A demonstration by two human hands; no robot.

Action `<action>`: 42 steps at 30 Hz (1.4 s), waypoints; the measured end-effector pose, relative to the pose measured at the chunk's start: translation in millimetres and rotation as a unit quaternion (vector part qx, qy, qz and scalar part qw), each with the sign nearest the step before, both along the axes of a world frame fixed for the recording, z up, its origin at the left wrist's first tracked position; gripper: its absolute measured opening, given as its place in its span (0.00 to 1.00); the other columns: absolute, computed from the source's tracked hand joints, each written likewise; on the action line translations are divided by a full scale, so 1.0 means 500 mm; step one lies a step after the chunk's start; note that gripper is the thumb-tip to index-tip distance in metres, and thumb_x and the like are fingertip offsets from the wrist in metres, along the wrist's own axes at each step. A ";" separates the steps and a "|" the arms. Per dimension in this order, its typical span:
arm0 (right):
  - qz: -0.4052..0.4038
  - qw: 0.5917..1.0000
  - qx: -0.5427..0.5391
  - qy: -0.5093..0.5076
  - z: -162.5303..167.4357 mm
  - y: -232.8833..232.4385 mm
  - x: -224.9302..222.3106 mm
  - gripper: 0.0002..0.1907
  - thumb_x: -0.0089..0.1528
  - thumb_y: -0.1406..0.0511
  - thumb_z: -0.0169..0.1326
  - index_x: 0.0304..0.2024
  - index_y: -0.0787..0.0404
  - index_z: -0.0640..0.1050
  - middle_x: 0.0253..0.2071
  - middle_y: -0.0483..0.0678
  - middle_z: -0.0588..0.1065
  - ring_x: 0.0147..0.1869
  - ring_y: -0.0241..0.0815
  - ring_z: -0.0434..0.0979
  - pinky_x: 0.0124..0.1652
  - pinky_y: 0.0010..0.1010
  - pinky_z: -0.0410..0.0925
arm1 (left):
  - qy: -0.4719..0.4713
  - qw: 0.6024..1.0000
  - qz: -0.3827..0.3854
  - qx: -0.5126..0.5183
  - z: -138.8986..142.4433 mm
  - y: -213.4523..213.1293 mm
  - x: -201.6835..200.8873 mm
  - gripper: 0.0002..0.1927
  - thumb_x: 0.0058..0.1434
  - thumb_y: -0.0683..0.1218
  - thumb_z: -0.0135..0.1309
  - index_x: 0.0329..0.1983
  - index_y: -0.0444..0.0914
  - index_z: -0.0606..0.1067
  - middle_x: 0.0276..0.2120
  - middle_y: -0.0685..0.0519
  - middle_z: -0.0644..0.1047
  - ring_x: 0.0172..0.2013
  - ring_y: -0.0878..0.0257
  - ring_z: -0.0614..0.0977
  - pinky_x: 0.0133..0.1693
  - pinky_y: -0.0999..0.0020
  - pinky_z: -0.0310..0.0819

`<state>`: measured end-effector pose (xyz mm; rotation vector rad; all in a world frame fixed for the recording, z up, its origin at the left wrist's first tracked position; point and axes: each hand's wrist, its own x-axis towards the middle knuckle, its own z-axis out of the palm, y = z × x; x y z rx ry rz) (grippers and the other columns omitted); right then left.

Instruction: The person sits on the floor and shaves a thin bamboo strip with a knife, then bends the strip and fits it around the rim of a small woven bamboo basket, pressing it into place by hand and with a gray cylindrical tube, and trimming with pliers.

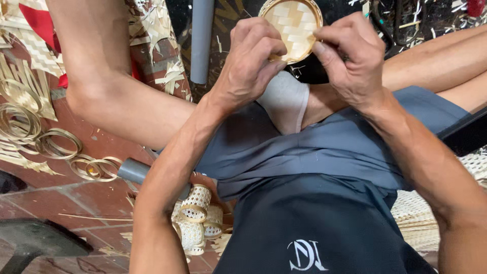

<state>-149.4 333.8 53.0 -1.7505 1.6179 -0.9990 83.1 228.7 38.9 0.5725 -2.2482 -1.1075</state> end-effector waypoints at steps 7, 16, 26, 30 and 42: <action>-0.047 0.975 0.148 -0.162 -0.019 0.020 0.033 0.07 0.71 0.69 0.63 0.49 0.67 0.80 0.39 0.48 0.78 0.41 0.32 0.76 0.41 0.24 0.70 | 0.001 0.999 -0.037 0.021 0.021 -0.007 0.005 0.21 0.59 0.34 0.65 0.52 0.39 0.71 0.54 0.52 0.73 0.62 0.50 0.69 0.62 0.58 0.62; -0.016 0.973 0.171 -0.154 -0.025 -0.001 0.013 0.09 0.71 0.68 0.65 0.43 0.67 0.79 0.34 0.46 0.76 0.36 0.29 0.74 0.36 0.23 0.68 | -0.032 0.999 -0.039 0.007 0.020 -0.020 0.009 0.13 0.62 0.36 0.64 0.46 0.40 0.73 0.44 0.52 0.72 0.54 0.51 0.72 0.58 0.56 0.64; 0.035 0.959 0.248 -0.134 -0.019 -0.033 -0.012 0.07 0.68 0.67 0.64 0.42 0.66 0.80 0.28 0.45 0.75 0.32 0.30 0.70 0.32 0.25 0.66 | -0.035 0.998 -0.056 0.001 0.026 -0.028 0.006 0.12 0.62 0.35 0.62 0.45 0.39 0.73 0.41 0.52 0.71 0.49 0.52 0.72 0.53 0.57 0.64; 0.039 0.976 0.176 -0.123 -0.029 -0.029 -0.003 0.07 0.70 0.69 0.62 0.42 0.67 0.79 0.32 0.45 0.76 0.35 0.29 0.73 0.35 0.25 0.68 | -0.037 0.998 -0.043 -0.023 0.028 -0.019 0.005 0.13 0.60 0.34 0.61 0.43 0.39 0.72 0.40 0.51 0.71 0.48 0.51 0.72 0.51 0.56 0.64; 0.039 0.931 0.268 -0.244 -0.050 -0.047 -0.027 0.07 0.68 0.70 0.59 0.49 0.64 0.80 0.36 0.43 0.77 0.35 0.29 0.76 0.36 0.22 0.71 | -0.002 0.999 -0.007 -0.046 0.021 0.004 0.016 0.15 0.59 0.35 0.64 0.47 0.39 0.76 0.41 0.52 0.72 0.48 0.53 0.72 0.51 0.57 0.65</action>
